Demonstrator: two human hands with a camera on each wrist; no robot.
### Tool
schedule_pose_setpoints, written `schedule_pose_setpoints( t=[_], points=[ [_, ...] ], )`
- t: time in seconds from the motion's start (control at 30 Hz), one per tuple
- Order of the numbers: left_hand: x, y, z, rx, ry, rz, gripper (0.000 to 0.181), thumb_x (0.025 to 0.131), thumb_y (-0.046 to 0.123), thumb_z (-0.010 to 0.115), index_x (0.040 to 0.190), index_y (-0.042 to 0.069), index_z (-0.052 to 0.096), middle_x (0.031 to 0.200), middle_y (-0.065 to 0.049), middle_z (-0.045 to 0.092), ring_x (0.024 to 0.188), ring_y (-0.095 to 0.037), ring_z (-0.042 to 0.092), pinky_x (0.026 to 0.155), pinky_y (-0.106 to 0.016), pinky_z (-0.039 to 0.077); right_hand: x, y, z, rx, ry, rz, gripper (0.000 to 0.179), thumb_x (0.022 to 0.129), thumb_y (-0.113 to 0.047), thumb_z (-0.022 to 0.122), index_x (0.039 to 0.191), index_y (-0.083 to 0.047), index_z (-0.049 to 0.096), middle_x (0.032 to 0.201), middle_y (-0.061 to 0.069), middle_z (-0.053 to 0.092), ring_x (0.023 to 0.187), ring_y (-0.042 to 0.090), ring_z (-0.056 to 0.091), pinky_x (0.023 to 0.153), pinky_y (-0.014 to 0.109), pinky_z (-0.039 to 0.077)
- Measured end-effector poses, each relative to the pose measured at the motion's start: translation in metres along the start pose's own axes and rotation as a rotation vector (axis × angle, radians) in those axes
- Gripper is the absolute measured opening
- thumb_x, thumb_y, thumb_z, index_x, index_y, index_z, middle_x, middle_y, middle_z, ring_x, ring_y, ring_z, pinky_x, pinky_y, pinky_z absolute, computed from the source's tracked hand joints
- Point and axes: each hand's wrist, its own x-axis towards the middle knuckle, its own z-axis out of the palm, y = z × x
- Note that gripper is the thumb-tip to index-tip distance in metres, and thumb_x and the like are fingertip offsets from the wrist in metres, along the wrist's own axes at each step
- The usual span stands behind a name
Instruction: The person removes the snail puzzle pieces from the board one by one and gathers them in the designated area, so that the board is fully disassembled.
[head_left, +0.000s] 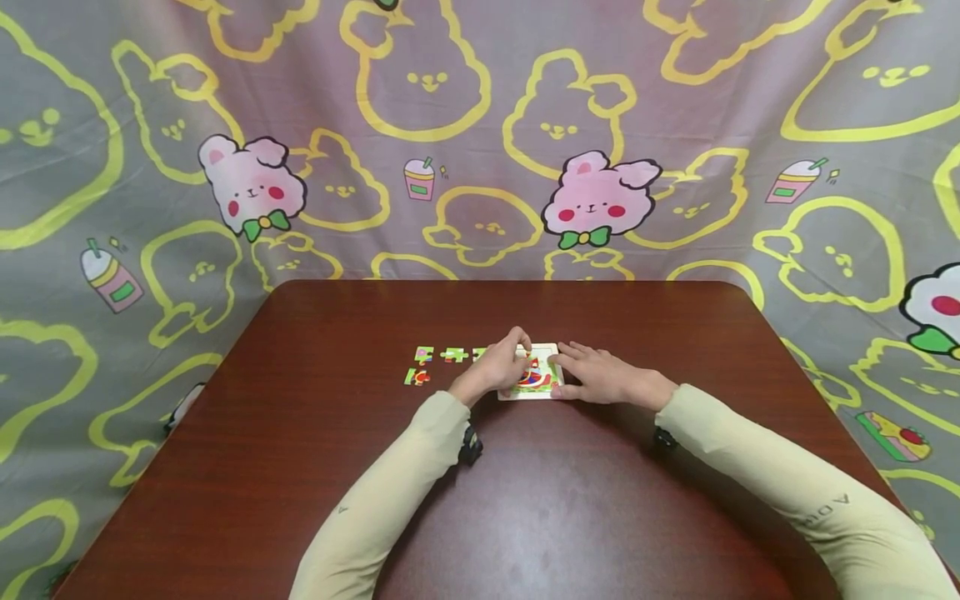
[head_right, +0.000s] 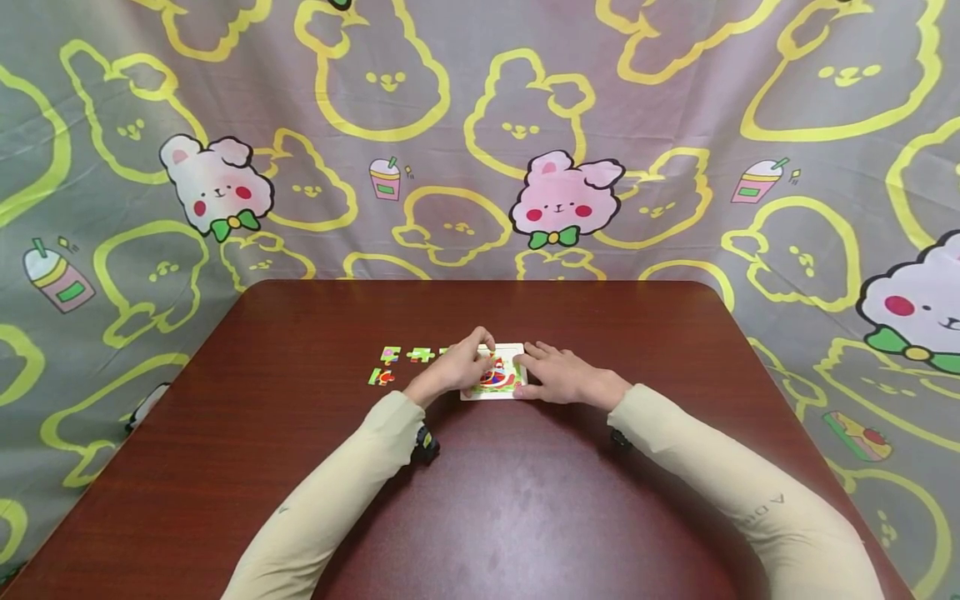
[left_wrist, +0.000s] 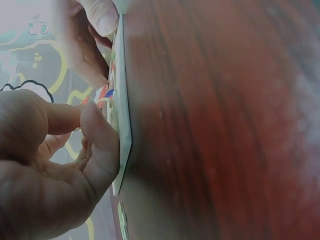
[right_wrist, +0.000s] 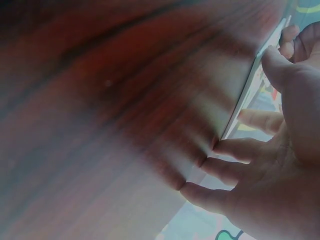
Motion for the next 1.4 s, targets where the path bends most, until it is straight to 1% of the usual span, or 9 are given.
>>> schedule_pose_setpoints(
  t=[0.1,0.17,0.4,0.47,0.57,0.73,0.93,1.13,1.4],
  points=[
    [0.002,0.0,0.002,-0.008,0.0,0.011,0.014,0.101,0.015,0.051,0.113,0.015,0.045,0.063,-0.002,0.047,0.039,-0.01,0.047,0.043,-0.026,0.05,0.0,0.001,-0.001,-0.014,0.005,-0.013,0.07,0.094,-0.054,0.056,0.147,-0.01,0.042,0.157,0.025,0.029,0.145,0.047,0.026,0.104,0.071,0.031],
    [0.003,0.0,0.002,-0.015,-0.008,0.014,0.012,0.101,0.015,0.05,0.112,0.015,0.045,0.062,0.0,0.044,0.039,-0.01,0.046,0.043,-0.026,0.05,0.0,0.001,-0.001,-0.021,0.008,-0.019,0.07,0.094,-0.054,0.056,0.147,-0.01,0.042,0.157,0.025,0.03,0.145,0.047,0.026,0.104,0.071,0.032],
    [0.008,-0.003,-0.001,-0.121,-0.049,0.001,0.013,0.101,0.014,0.05,0.113,0.011,0.045,0.07,-0.004,0.054,0.046,-0.014,0.052,0.047,-0.025,0.049,0.0,0.002,-0.001,-0.024,0.014,-0.021,0.07,0.095,-0.054,0.055,0.147,-0.01,0.043,0.157,0.025,0.03,0.145,0.047,0.027,0.104,0.071,0.032],
    [0.009,-0.006,-0.004,-0.162,-0.049,0.018,0.013,0.101,0.012,0.051,0.112,0.01,0.046,0.069,-0.005,0.055,0.048,-0.015,0.052,0.047,-0.026,0.049,0.0,0.001,-0.002,-0.02,0.016,-0.022,0.069,0.095,-0.054,0.056,0.147,-0.01,0.042,0.157,0.025,0.03,0.145,0.047,0.026,0.104,0.071,0.031],
    [0.008,-0.009,-0.009,-0.186,-0.047,0.053,0.012,0.101,0.012,0.051,0.111,0.009,0.046,0.069,-0.004,0.054,0.05,-0.017,0.054,0.048,-0.027,0.049,0.0,0.001,-0.001,-0.018,0.014,-0.019,0.069,0.095,-0.054,0.055,0.147,-0.01,0.042,0.157,0.025,0.029,0.145,0.047,0.026,0.105,0.071,0.031],
    [0.006,-0.014,-0.018,-0.17,-0.057,0.092,0.012,0.101,0.013,0.052,0.111,0.008,0.046,0.078,-0.006,0.053,0.055,-0.017,0.055,0.05,-0.027,0.047,-0.001,0.0,0.002,-0.005,0.004,-0.014,0.07,0.095,-0.055,0.055,0.148,-0.011,0.041,0.158,0.023,0.028,0.146,0.046,0.024,0.105,0.071,0.03],
    [0.002,-0.021,-0.032,-0.151,-0.051,0.109,0.013,0.1,0.013,0.054,0.111,0.008,0.048,0.081,-0.006,0.054,0.057,-0.018,0.056,0.05,-0.028,0.047,-0.001,0.0,0.002,-0.01,0.005,0.002,0.07,0.094,-0.055,0.055,0.147,-0.012,0.041,0.158,0.023,0.028,0.146,0.045,0.025,0.106,0.07,0.03],
    [-0.005,-0.031,-0.046,-0.145,-0.077,0.103,0.012,0.098,0.009,0.057,0.108,0.008,0.051,0.083,-0.007,0.058,0.064,-0.024,0.061,0.052,-0.029,0.048,-0.001,-0.002,0.002,-0.01,0.0,0.001,0.07,0.094,-0.055,0.055,0.148,-0.012,0.041,0.159,0.022,0.027,0.146,0.045,0.024,0.107,0.07,0.03],
    [-0.012,-0.045,-0.063,-0.125,-0.084,0.093,0.013,0.097,0.009,0.059,0.108,0.007,0.051,0.082,-0.007,0.058,0.062,-0.019,0.059,0.051,-0.027,0.047,-0.002,-0.001,0.002,-0.012,0.015,-0.005,0.07,0.095,-0.055,0.055,0.148,-0.012,0.04,0.159,0.022,0.027,0.147,0.044,0.025,0.107,0.069,0.03]
  ],
)
